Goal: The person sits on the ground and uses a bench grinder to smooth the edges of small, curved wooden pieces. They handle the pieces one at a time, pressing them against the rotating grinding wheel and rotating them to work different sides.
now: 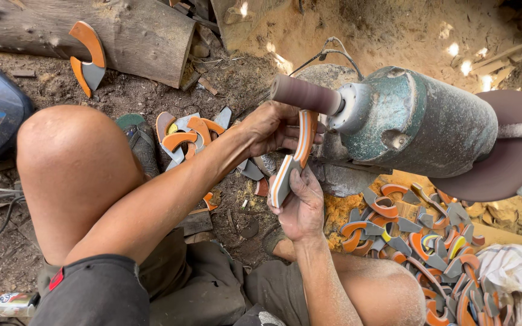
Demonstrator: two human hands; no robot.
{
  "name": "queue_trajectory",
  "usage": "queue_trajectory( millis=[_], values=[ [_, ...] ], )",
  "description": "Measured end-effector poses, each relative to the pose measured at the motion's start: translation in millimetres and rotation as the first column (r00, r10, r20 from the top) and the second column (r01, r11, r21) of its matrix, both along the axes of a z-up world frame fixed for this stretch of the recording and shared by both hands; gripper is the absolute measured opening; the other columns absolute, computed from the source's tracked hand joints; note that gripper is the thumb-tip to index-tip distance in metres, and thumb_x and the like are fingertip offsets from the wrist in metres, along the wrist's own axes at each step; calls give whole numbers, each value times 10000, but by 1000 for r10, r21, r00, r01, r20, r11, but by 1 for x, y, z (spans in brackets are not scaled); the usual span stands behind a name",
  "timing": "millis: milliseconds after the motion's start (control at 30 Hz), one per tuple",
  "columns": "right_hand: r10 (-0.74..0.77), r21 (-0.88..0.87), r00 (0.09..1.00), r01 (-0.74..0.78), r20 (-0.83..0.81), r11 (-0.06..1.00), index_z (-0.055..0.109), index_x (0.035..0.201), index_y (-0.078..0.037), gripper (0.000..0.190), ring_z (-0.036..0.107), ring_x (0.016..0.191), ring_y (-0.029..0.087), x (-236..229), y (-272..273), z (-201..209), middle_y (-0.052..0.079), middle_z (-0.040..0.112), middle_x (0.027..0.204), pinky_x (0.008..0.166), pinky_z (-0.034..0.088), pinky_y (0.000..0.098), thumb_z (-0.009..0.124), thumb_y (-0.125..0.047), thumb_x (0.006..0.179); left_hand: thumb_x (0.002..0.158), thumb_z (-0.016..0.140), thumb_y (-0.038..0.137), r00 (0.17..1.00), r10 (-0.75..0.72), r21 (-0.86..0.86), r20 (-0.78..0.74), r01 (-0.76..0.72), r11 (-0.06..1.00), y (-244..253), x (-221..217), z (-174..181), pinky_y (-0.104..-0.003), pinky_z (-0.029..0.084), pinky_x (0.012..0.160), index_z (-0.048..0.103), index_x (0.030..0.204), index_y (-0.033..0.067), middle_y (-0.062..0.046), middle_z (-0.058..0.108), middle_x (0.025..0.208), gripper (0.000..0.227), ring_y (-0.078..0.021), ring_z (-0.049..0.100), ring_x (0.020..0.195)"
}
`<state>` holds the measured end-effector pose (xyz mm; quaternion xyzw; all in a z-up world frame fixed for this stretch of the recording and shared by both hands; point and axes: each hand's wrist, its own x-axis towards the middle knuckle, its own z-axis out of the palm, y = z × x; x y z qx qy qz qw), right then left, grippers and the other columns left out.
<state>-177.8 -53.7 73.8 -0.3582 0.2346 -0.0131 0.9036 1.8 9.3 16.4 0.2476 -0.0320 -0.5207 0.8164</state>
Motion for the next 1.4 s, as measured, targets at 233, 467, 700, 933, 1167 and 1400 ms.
queue_trajectory(
  millis=[233,467,700,933,1167,1400],
  values=[
    [15,-120,976,-42,-217,992,548,1036,-108,427,574,553,150,19,-4,-15,47,567,740,474,504,289,519,-531,984,1114,529,306,991,106,77,86,-113,991,4,-31,-23,-297,480,572,624,1246,1,-136,738,1053,346,-206,684,813],
    [-12,-166,983,-18,-181,986,512,927,-103,487,449,486,59,41,-7,-31,-17,443,688,382,361,201,588,-580,987,1053,522,243,979,189,142,74,-198,970,3,-25,-17,-328,616,836,643,1189,8,-125,736,1055,296,-174,715,923],
    [3,-151,988,-27,-154,988,537,913,-86,522,418,435,51,57,-12,-31,-35,422,641,339,335,198,601,-603,957,1051,567,152,958,244,134,148,-264,955,-3,-12,-15,-300,591,673,668,1142,-51,-153,727,1007,244,-169,672,808],
    [-3,-207,995,-17,-95,978,503,881,-94,538,419,423,52,52,-6,-31,-31,415,629,330,340,199,595,-614,979,1062,577,184,964,197,89,176,-215,973,5,-16,-9,-276,565,663,696,1166,-23,-129,752,995,260,-154,688,836],
    [120,-204,986,-141,-113,969,525,903,-67,629,476,467,75,28,2,-18,18,519,691,389,395,228,448,-689,951,1028,587,147,956,189,209,227,-237,949,19,-25,-4,-279,587,703,702,1215,74,-71,753,999,232,-133,664,790],
    [234,-175,962,-257,-142,950,475,869,-95,140,371,460,30,51,-9,-27,-30,427,681,364,270,208,596,-61,932,1004,529,60,903,278,245,329,-366,898,13,0,-10,-277,619,813,686,1168,45,-89,778,1035,226,-128,726,884]
  ],
)
